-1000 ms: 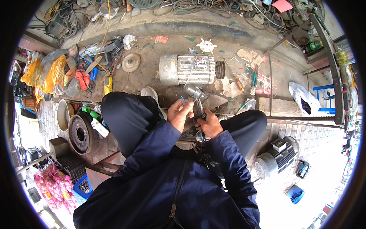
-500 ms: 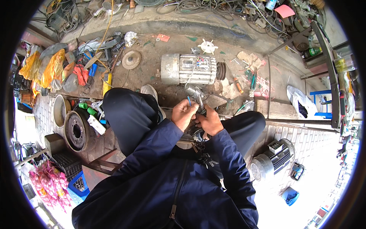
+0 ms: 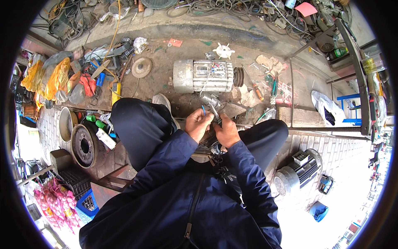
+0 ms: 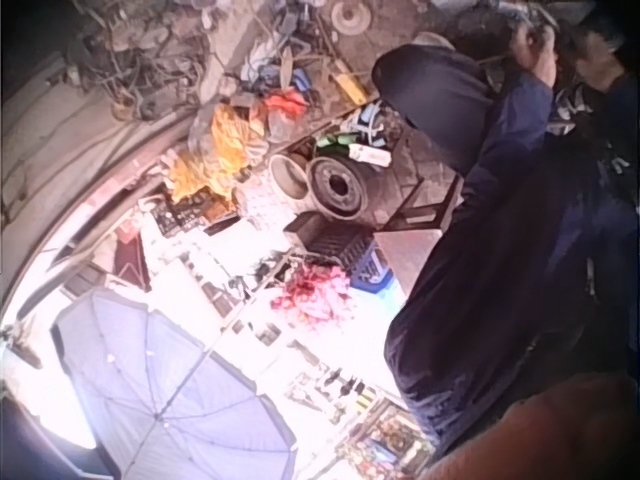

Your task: The person retrieves a black cable, then sits on the floor and works on an electric motor. They strip wire ends, connect wires to the motor's terminal block, and tighten connections with a screwdriver. Finally, they use a yellow multimeter to test the motor.

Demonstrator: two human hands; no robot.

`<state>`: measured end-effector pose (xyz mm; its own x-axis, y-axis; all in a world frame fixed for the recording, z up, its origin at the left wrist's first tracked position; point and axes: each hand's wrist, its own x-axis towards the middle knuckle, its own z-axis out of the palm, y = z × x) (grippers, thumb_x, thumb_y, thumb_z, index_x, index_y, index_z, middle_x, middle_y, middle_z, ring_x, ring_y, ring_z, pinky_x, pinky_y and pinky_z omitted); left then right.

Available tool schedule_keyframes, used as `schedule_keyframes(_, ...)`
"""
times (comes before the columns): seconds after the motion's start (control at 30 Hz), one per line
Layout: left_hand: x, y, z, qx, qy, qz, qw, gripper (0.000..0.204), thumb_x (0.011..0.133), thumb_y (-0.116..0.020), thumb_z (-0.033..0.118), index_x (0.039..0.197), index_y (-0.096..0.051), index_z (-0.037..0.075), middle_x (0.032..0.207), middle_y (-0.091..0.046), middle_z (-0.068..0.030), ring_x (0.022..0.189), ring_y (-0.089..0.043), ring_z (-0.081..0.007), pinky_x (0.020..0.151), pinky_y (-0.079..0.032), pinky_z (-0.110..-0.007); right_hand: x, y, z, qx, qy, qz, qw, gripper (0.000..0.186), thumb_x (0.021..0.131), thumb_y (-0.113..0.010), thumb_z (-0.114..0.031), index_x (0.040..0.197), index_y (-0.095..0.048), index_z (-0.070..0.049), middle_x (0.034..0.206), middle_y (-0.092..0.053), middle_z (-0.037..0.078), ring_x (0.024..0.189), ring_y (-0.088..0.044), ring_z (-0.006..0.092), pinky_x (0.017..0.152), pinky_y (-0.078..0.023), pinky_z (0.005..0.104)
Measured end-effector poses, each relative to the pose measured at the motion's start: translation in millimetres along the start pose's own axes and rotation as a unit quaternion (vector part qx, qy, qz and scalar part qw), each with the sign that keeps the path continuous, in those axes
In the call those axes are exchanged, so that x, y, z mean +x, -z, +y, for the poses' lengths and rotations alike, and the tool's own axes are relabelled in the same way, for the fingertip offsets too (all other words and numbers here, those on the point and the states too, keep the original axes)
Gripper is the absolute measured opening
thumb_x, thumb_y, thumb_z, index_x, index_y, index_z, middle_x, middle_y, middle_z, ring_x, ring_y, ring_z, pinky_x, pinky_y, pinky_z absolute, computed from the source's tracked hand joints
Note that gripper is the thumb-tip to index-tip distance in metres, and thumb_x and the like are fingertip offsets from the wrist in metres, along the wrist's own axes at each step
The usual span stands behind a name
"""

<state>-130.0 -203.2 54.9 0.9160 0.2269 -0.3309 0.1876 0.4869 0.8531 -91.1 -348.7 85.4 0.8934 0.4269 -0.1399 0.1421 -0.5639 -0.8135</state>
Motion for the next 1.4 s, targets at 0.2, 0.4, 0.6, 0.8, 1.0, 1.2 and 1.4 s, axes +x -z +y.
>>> schedule_keyframes(0.2, 6, 6, -7, 0.009, 0.024, 0.011, 1.0, 0.008, 0.098, -0.072, 0.01, 0.096, -0.068, 0.003, 0.074, -0.061, 0.0023, 0.058, -0.052, -0.005, 0.053, -0.042, -0.023, 3, -8, -4, -0.013, -0.019, 0.007, 1.0, 0.036, 0.088, -0.067, -0.005, 0.121, -0.058, 0.006, 0.111, -0.067, 0.033, 0.107, -0.065, 0.0504, 0.089, -0.053, 0.0492)
schedule_keyframes(0.4, 13, 8, -23, 0.025, 0.014, 0.036, 0.999, 0.01, 0.095, -0.073, 0.01, 0.091, -0.067, 0.003, 0.074, -0.062, 0.0017, 0.06, -0.052, -0.0051, 0.053, -0.042, -0.024, 10, -20, 11, -0.095, -0.107, -0.003, 0.99, 0.04, 0.088, -0.071, -0.025, 0.119, -0.064, 0.0, 0.105, -0.071, 0.031, 0.104, -0.068, 0.0484, 0.087, -0.056, 0.0519)
schedule_keyframes(0.6, 34, 19, -78, 0.308, -0.06, 0.179, 0.933, 0.019, 0.085, -0.076, 0.016, 0.078, -0.067, 0.001, 0.067, -0.064, -0.0048, 0.061, -0.053, -0.0094, 0.058, -0.045, -0.032, 34, -76, 53, -0.178, -0.293, 0.041, 0.939, 0.043, 0.086, -0.072, -0.043, 0.102, -0.076, -0.004, 0.103, -0.073, 0.029, 0.1, -0.072, 0.0453, 0.087, -0.058, 0.0509)
schedule_keyframes(0.8, 15, 14, -79, 0.416, -0.021, 0.185, 0.89, 0.025, 0.084, -0.073, 0.027, 0.085, -0.07, 0.003, 0.081, -0.071, -0.0231, 0.078, -0.072, -0.0378, 0.073, -0.055, -0.046, 27, -113, 124, -0.122, -0.383, 0.007, 0.916, 0.05, 0.08, -0.077, -0.047, 0.103, -0.078, -0.003, 0.112, -0.074, 0.026, 0.107, -0.072, 0.0432, 0.092, -0.059, 0.048)
schedule_keyframes(1.0, -21, -2, -18, 0.176, -0.053, 0.044, 0.982, 0.015, 0.09, -0.075, 0.013, 0.081, -0.067, 0.004, 0.067, -0.056, 0.0044, 0.055, -0.048, -0.007, 0.051, -0.037, -0.026, 17, -89, 193, -0.053, -0.346, 0.039, 0.936, 0.046, 0.077, -0.081, -0.033, 0.105, -0.075, 0.002, 0.112, -0.073, 0.026, 0.104, -0.072, 0.0413, 0.089, -0.058, 0.0481)
schedule_keyframes(1.2, 2, 6, -9, -0.034, 0.071, 0.031, 0.996, 0.012, 0.096, -0.073, 0.013, 0.091, -0.066, 0.005, 0.065, -0.053, 0.0033, 0.048, -0.04, -0.0037, 0.043, -0.027, -0.022, 19, -72, 119, 0.124, -0.206, 0.06, 0.969, 0.048, 0.076, -0.083, -0.025, 0.114, -0.072, 0.002, 0.102, -0.075, 0.026, 0.096, -0.074, 0.0375, 0.085, -0.057, 0.0435)
schedule_keyframes(1.4, 7, 6, -17, -0.035, 0.095, 0.06, 0.993, 0.013, 0.099, -0.07, 0.015, 0.094, -0.066, 0.003, 0.068, -0.055, 0.0012, 0.048, -0.042, -0.0045, 0.043, -0.029, -0.023, -10, -69, 85, 0.094, -0.101, 0.052, 0.989, 0.044, 0.082, -0.079, -0.014, 0.119, -0.066, 0.005, 0.098, -0.075, 0.02, 0.092, -0.072, 0.0263, 0.083, -0.055, 0.0386)
